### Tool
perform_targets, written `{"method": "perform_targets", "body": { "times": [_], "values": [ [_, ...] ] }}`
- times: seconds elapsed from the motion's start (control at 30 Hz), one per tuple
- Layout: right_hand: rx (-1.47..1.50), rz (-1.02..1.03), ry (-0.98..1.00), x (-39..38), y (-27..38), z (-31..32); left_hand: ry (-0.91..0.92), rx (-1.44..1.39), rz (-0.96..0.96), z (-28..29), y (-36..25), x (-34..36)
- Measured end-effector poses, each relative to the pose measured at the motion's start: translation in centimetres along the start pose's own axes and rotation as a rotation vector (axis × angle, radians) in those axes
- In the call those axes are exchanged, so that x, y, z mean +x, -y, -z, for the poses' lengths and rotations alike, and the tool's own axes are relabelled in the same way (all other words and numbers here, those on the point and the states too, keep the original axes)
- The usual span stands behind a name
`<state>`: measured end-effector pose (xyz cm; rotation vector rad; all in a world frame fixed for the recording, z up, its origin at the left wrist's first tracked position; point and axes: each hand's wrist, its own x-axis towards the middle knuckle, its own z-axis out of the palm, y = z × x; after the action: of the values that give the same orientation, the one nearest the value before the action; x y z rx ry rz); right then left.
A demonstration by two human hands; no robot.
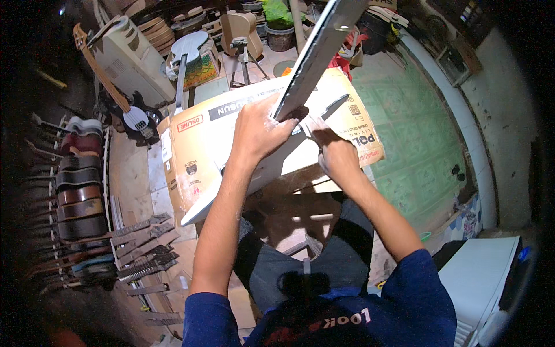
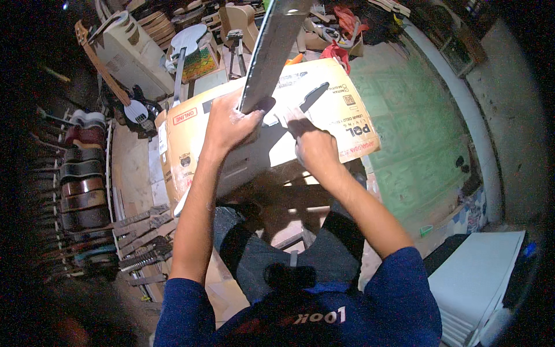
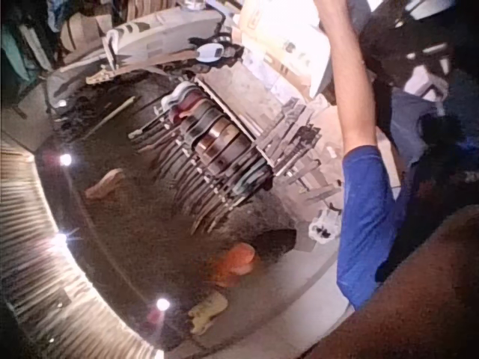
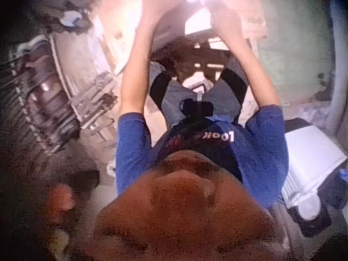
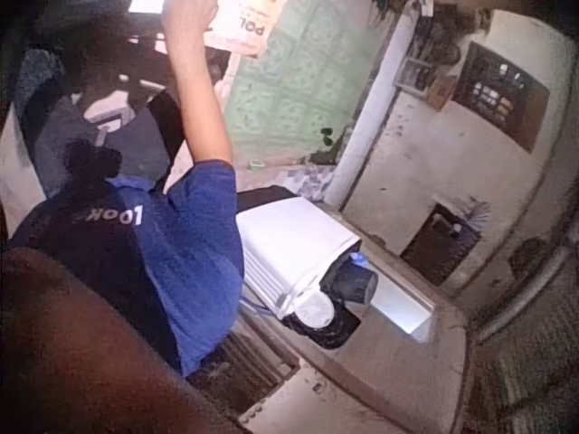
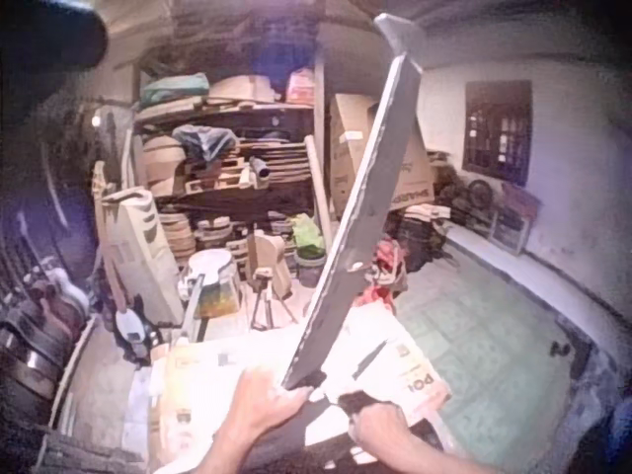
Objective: The person sands a white guitar body using a sanding block. They hold the instrument with one hand and rub the sanding block along the neck, headstock, and body contours. The person rotates the guitar to access different sides and edges during the process.
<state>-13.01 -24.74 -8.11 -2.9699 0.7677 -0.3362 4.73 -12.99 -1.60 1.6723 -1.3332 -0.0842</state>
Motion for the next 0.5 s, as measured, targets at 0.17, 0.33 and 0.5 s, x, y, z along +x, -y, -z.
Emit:
{"method": "perform_targets", "body": {
  "times": [0.17, 0.33, 0.5],
  "values": [
    [0.064, 0.019, -0.17, -0.7, -1.0, -4.5, 0.019, -0.039, -0.012, -1.1, -1.2, 0.2],
    [0.293, 0.03, -0.274, 1.4, -2.3, -3.1, 0.002, 0.016, -0.008, -1.5, -1.2, -0.3],
    [0.069, -0.023, -0.229, -0.8, 1.9, -5.2, 0.0, 0.005, -0.03, -1.5, -1.7, 0.0]
  ]
}}
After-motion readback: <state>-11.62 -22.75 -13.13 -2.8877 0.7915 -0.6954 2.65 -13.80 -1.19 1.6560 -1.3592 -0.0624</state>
